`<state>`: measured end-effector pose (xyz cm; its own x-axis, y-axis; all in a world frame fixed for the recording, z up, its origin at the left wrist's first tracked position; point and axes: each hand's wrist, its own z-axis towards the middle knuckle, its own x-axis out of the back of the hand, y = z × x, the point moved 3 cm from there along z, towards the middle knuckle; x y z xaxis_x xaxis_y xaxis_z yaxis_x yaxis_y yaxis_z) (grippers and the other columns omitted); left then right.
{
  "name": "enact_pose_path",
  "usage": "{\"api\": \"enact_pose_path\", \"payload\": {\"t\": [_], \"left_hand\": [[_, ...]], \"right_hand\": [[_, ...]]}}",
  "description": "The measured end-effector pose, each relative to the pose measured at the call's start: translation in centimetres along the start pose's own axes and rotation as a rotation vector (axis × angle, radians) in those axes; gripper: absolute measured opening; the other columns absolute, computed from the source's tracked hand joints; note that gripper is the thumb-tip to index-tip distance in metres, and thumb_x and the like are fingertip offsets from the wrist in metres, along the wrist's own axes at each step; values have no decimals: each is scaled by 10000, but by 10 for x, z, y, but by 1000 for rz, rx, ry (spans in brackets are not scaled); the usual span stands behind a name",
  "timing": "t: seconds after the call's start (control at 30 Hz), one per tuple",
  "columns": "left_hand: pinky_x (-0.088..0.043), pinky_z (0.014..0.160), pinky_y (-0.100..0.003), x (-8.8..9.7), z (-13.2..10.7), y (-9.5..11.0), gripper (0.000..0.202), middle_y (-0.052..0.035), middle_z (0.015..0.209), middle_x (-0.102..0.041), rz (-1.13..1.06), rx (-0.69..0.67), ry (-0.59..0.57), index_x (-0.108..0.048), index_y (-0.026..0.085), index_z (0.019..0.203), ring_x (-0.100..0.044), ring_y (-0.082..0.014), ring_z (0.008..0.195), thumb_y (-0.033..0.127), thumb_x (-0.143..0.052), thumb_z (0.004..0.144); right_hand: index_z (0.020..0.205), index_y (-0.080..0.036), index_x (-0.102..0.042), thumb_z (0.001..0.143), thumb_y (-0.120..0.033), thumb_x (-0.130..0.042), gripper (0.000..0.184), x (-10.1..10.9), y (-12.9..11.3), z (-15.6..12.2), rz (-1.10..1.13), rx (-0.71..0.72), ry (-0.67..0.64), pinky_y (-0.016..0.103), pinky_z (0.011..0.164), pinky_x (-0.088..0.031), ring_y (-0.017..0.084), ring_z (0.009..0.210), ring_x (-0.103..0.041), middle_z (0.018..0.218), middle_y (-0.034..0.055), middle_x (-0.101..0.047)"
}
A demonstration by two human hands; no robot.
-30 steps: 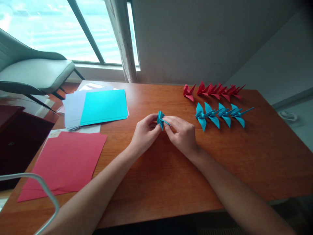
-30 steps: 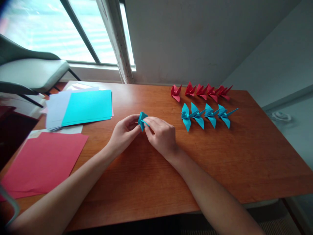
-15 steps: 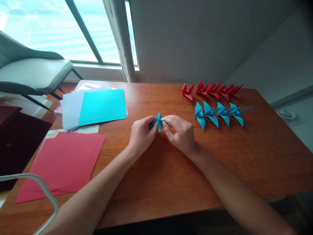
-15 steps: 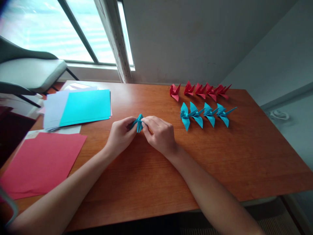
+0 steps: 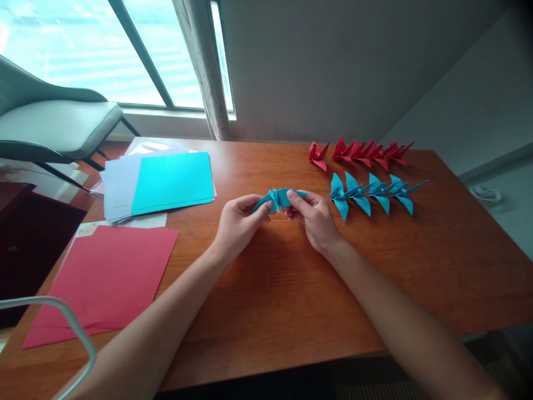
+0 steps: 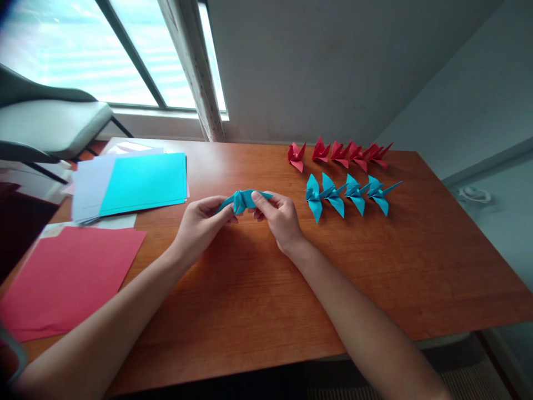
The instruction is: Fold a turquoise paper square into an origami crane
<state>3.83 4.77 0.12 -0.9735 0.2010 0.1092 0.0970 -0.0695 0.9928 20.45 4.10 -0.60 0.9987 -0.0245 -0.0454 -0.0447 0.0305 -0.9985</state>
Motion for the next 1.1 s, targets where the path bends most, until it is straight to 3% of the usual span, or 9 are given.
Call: {"api": "enact_pose_path", "payload": {"t": [0.1, 0.2, 0.43, 0.83, 1.1], "left_hand": [[-443, 624, -221, 2, 2, -3, 285, -29, 662, -668, -227, 112, 43, -748, 149, 786, -571, -119, 625, 431, -788, 781], [-455, 612, -194, 2, 3, -6, 273, -18, 680, -677, -405, 204, 61, -751, 156, 787, -591, -97, 626, 408, -841, 737], [-470, 574, -137, 0, 3, -4, 284, 4, 706, -662, -669, 307, 68, -728, 146, 824, -612, -61, 636, 342, -891, 698], [-463, 551, -128, -10, -3, 1, 299, 10, 773, -630, -878, 380, 38, -691, 113, 874, -593, -50, 679, 301, -875, 732], [-450, 536, -108, -3, 0, 0, 298, 41, 731, -629, -954, 370, 175, -649, 141, 842, -581, -30, 618, 243, -890, 700]], "right_hand": [[730, -202, -695, 776, -521, -776, 333, 1, 6, 4, 380, -224, -23, 223, 554, -416, 89, 576, -526, 653, -24, -637], [758, -201, -714, 733, -482, -827, 305, 0, 7, 5, 505, -279, -41, 202, 555, -421, 82, 625, -541, 688, -30, -636], [713, -207, -720, 708, -451, -856, 279, -3, 6, 3, 422, -191, 50, 199, 546, -410, 77, 626, -522, 649, -36, -607], [786, -219, -722, 681, -447, -878, 296, -5, 9, 2, 595, -300, 35, 168, 536, -463, 74, 671, -607, 720, -44, -673], [802, -230, -748, 711, -430, -862, 247, -15, 7, -6, 572, -255, 8, 163, 565, -486, 74, 733, -621, 758, -38, -679]]}}
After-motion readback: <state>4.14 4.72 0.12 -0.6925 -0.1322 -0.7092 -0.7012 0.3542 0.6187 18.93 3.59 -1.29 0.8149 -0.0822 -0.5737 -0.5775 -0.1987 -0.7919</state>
